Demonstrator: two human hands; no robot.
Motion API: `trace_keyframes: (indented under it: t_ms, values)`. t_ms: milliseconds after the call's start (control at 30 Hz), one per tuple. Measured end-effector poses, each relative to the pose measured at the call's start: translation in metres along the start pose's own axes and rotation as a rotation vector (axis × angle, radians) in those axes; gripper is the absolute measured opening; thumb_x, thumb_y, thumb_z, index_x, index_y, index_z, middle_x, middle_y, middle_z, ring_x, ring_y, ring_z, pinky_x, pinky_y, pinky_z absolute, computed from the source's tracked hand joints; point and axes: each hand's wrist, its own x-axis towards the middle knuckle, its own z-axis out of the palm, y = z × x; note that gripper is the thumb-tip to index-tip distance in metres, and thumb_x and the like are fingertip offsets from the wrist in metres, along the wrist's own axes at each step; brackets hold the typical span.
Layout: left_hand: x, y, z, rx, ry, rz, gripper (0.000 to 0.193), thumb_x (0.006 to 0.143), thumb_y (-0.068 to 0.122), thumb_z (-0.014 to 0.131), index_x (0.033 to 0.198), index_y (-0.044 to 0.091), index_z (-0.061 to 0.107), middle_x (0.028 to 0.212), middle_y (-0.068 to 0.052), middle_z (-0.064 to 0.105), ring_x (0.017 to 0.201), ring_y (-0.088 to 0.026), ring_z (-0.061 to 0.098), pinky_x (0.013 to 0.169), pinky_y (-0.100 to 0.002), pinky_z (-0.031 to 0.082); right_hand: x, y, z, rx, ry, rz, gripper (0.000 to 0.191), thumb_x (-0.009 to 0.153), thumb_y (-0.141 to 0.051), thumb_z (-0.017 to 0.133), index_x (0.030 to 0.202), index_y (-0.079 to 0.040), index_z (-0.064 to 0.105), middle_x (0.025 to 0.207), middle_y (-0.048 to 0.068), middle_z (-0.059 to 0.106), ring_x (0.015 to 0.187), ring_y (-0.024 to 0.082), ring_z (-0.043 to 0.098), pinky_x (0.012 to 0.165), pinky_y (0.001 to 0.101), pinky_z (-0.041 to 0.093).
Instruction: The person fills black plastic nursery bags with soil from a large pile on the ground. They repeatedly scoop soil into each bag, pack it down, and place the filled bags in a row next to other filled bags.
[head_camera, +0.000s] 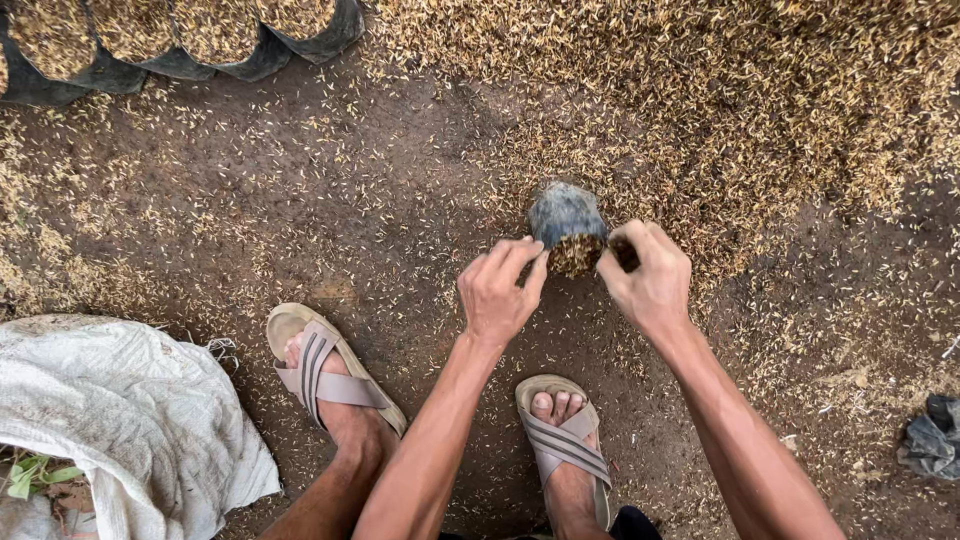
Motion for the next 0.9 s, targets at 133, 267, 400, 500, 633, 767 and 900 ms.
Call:
trace_keyframes:
  t_ms: [133, 267, 400, 500, 633, 767, 900]
  values:
    - [-0.026, 0.005, 0.001, 0.035, 0.082, 0.023, 0.013, 0.085, 0.009, 0.081, 0.096, 0.009, 0.073, 0.102, -0.006, 0.077, 0.081, -0.021, 0.074, 0.071, -0.033, 0.057, -0.022, 0.006, 0.004, 0.082, 0.058, -0.006, 0.010, 0.087, -0.004, 0.072, 0.094, -0.002, 0.065, 0.088, 0.010, 0.070, 0.072, 0.016, 0.068, 0.058, 0.0286, 0.058]
    - [-0.018, 0.005, 0.004, 0.030, 0.123, 0.009, 0.012, 0.087, 0.010, 0.079, 0.097, 0.011, 0.073, 0.101, -0.003, 0.076, 0.085, -0.020, 0.076, 0.074, -0.032, 0.058, -0.017, -0.001, 0.001, 0.149, 0.096, 0.026, 0.008, 0.088, -0.004, 0.071, 0.094, -0.003, 0.066, 0.089, 0.010, 0.071, 0.073, 0.015, 0.069, 0.062, 0.0291, 0.060]
    - [-0.010, 0.008, 0.001, 0.043, 0.043, -0.098, 0.012, 0.088, 0.014, 0.078, 0.098, 0.010, 0.073, 0.100, -0.004, 0.076, 0.082, -0.022, 0.075, 0.073, -0.035, 0.057, -0.006, -0.012, -0.004, 0.101, 0.009, 0.108, 0.013, 0.086, -0.005, 0.072, 0.095, -0.001, 0.063, 0.085, 0.009, 0.069, 0.069, 0.015, 0.066, 0.059, 0.0300, 0.058]
    - [-0.007, 0.012, 0.000, -0.024, -0.036, -0.218, 0.023, 0.086, 0.013, 0.075, 0.108, 0.007, 0.072, 0.111, -0.008, 0.074, 0.095, -0.026, 0.074, 0.082, -0.037, 0.058, -0.006, -0.017, -0.007, 0.071, -0.023, 0.104, 0.031, 0.083, -0.004, 0.072, 0.114, -0.005, 0.066, 0.087, 0.008, 0.068, 0.069, 0.014, 0.064, 0.057, 0.0291, 0.057]
    - [-0.009, 0.016, 0.001, -0.150, -0.124, -0.287, 0.048, 0.083, 0.008, 0.069, 0.131, 0.004, 0.066, 0.131, -0.015, 0.067, 0.115, -0.031, 0.069, 0.098, -0.039, 0.055, -0.016, -0.020, -0.008, -0.064, -0.020, 0.048, 0.053, 0.082, -0.002, 0.072, 0.134, -0.013, 0.070, 0.091, 0.011, 0.066, 0.064, 0.019, 0.061, 0.052, 0.0313, 0.054]
    - [-0.019, 0.018, 0.006, -0.206, -0.116, -0.304, 0.046, 0.085, 0.006, 0.070, 0.132, 0.007, 0.067, 0.132, -0.013, 0.068, 0.117, -0.028, 0.070, 0.101, -0.037, 0.056, -0.026, -0.019, -0.005, 0.006, 0.132, -0.108, 0.050, 0.084, -0.001, 0.070, 0.133, -0.011, 0.069, 0.108, 0.017, 0.065, 0.084, 0.022, 0.066, 0.064, 0.0285, 0.059]
    - [-0.034, 0.019, 0.016, -0.252, -0.024, -0.222, 0.042, 0.088, 0.000, 0.070, 0.128, 0.009, 0.070, 0.131, -0.011, 0.069, 0.120, -0.026, 0.071, 0.103, -0.035, 0.059, -0.034, -0.018, -0.001, 0.083, 0.125, -0.034, 0.051, 0.087, 0.001, 0.064, 0.137, -0.011, 0.066, 0.131, 0.017, 0.069, 0.098, 0.024, 0.071, 0.079, 0.0323, 0.062]
